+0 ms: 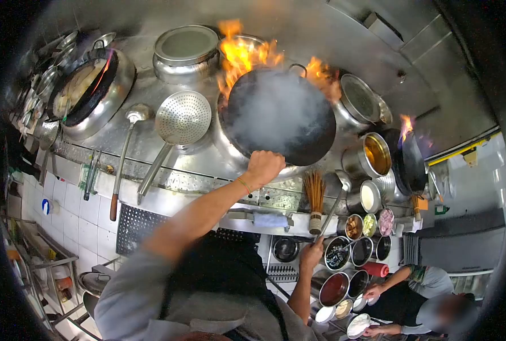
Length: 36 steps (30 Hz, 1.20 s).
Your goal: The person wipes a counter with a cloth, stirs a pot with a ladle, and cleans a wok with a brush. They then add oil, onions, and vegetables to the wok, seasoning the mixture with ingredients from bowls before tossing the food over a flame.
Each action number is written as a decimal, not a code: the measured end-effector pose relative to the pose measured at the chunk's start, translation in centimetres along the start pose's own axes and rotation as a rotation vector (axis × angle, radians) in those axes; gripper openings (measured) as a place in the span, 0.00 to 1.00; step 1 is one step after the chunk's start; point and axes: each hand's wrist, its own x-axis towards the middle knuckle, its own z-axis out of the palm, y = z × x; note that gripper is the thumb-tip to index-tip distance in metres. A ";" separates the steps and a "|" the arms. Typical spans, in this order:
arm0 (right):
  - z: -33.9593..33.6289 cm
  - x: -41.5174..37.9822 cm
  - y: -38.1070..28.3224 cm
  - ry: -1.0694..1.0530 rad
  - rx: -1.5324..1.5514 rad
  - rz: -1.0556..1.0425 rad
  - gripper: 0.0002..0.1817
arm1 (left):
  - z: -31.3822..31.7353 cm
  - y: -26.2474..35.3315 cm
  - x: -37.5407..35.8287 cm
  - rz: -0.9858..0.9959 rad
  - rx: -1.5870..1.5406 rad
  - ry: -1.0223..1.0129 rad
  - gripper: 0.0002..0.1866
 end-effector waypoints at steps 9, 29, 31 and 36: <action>-0.1 7.9 -4.9 -0.223 -0.007 0.074 0.23 | 0.2 -0.2 -1.1 -0.009 -0.101 0.100 0.17; -5.9 29.8 -25.5 -0.789 -0.076 -0.924 0.30 | -2.1 -0.1 -1.2 -0.082 -0.149 0.129 0.12; 3.7 34.8 -28.1 -0.825 0.151 -0.845 0.22 | -1.9 -0.2 -1.2 -0.075 -0.154 0.157 0.12; 7.1 32.4 -31.3 -0.214 -0.161 -0.713 0.23 | -2.2 -0.2 -1.3 -0.043 -0.168 0.179 0.12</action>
